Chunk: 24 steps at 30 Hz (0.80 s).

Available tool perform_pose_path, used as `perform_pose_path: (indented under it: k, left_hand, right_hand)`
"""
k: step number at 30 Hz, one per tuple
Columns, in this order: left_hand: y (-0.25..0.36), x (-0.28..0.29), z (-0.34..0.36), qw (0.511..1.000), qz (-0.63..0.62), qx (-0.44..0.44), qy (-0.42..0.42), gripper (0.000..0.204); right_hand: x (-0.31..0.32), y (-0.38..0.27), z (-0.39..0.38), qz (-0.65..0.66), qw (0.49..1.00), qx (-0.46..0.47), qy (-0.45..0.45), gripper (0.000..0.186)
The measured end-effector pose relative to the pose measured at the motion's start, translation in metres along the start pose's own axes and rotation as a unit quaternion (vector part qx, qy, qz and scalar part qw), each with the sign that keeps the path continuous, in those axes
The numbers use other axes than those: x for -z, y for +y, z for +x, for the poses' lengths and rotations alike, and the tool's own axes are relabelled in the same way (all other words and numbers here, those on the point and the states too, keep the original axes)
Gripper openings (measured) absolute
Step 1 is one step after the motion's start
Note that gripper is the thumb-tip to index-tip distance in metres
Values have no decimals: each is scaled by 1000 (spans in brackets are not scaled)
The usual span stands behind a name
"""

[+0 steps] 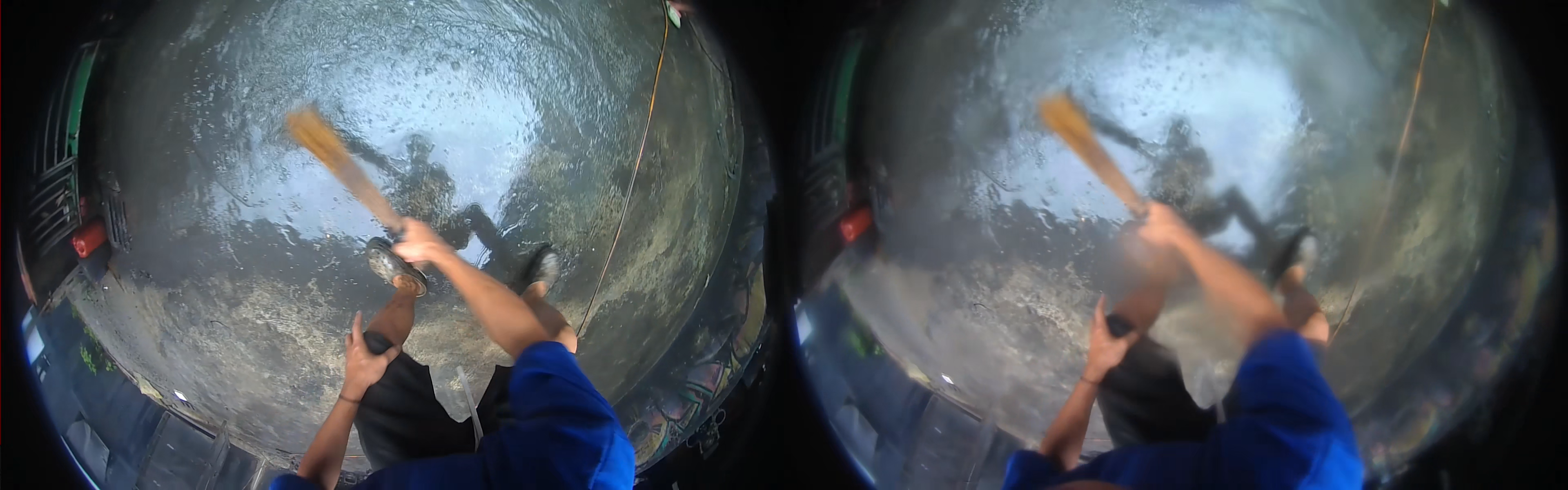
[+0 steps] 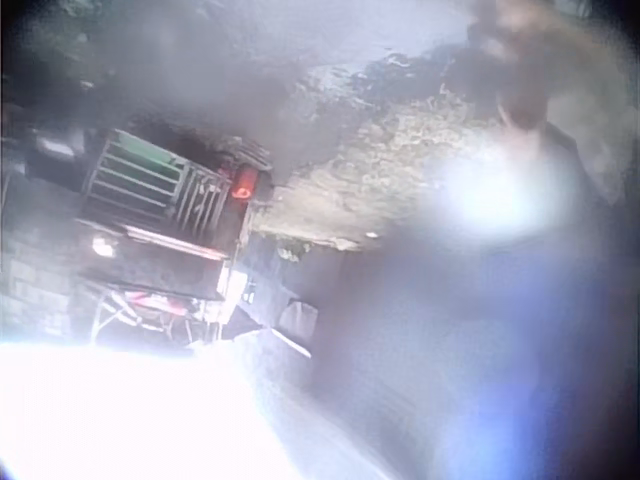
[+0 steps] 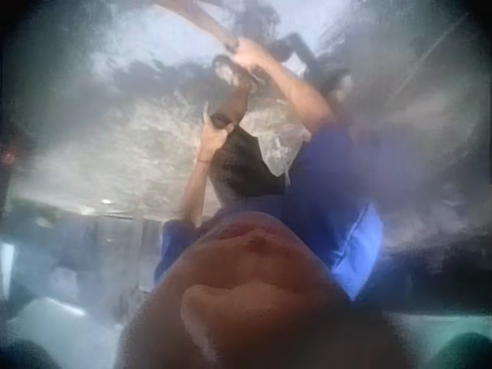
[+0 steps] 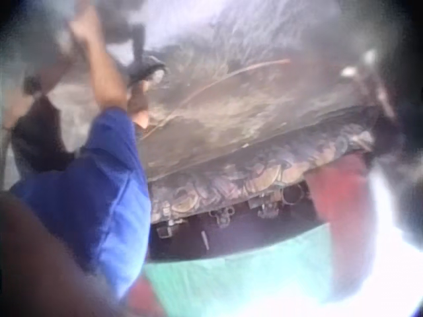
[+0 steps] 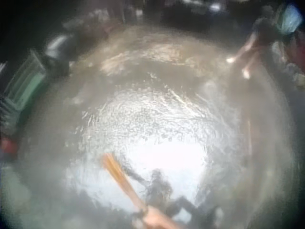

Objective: The person cleans the wet floor by pouring water from a large metal pot onto the ground and then scrubbing the concrete with a broom.

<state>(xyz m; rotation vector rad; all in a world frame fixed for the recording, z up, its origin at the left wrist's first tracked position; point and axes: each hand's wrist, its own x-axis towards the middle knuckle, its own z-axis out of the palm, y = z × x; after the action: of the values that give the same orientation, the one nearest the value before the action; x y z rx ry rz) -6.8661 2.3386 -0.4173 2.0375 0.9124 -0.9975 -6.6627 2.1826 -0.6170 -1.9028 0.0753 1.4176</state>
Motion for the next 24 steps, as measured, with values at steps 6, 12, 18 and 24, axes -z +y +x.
perform_pose_path:
  k: [6, 12, 18, 24]
  left_hand:
    - [2, 12, 37, 1000, 28, 2, -12, 132]
    - [4, 94, 55, 994, -75, 41, 74, 129]
    - [-22, 139, 25, 973, -39, 114, 199, 120]
    - [-47, 202, 65, 977, -94, 106, 158, 116]
  right_hand:
    - [215, 104, -122, -44, 958, -31, 283, 59]
    - [468, 326, -49, 73, 885, -79, 453, 11]
    - [473, 247, 215, 170, 905, -117, 373, 21]
    - [187, 35, 394, -61, 955, 109, 270, 20]
